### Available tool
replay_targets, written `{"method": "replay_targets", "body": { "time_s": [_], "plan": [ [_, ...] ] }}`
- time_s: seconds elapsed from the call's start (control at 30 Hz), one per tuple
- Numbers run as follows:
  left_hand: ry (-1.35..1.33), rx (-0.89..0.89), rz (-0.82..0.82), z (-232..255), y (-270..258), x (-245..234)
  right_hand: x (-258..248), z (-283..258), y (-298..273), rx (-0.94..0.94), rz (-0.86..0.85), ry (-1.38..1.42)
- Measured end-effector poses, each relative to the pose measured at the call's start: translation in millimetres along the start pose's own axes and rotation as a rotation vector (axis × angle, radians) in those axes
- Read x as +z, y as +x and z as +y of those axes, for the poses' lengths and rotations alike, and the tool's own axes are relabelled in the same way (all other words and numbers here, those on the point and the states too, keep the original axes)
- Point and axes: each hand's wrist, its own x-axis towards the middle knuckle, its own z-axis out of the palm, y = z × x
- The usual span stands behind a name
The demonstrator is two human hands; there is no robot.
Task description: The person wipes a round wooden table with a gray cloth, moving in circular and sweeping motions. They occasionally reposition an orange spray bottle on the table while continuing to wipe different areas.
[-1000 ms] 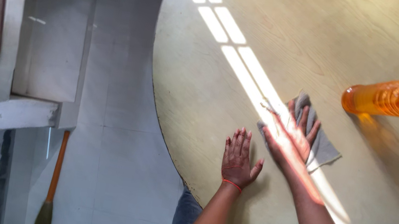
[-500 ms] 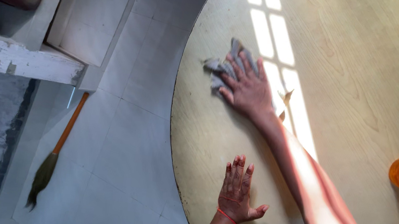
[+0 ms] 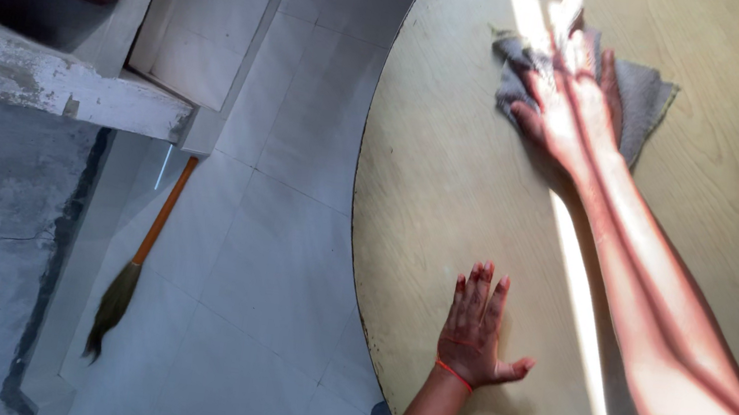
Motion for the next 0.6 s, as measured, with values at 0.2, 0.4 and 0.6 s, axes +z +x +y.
{"method": "replay_targets", "body": {
  "time_s": [0.2, 0.4, 0.6],
  "plan": [
    [0.047, 0.020, -0.009, 4.4, 7.4, -6.8, 1.8, -41.0, -159.4, -0.100, -0.022, 0.130],
    [0.026, 0.064, 0.079, 7.5, -0.2, -6.9, -70.6, -94.9, -356.3, 0.178, -0.161, -0.090],
    [-0.092, 0.018, 0.155, 49.9, -77.6, -2.9, -77.7, -182.4, -526.7, 0.289, -0.155, -0.222]
  ]
}}
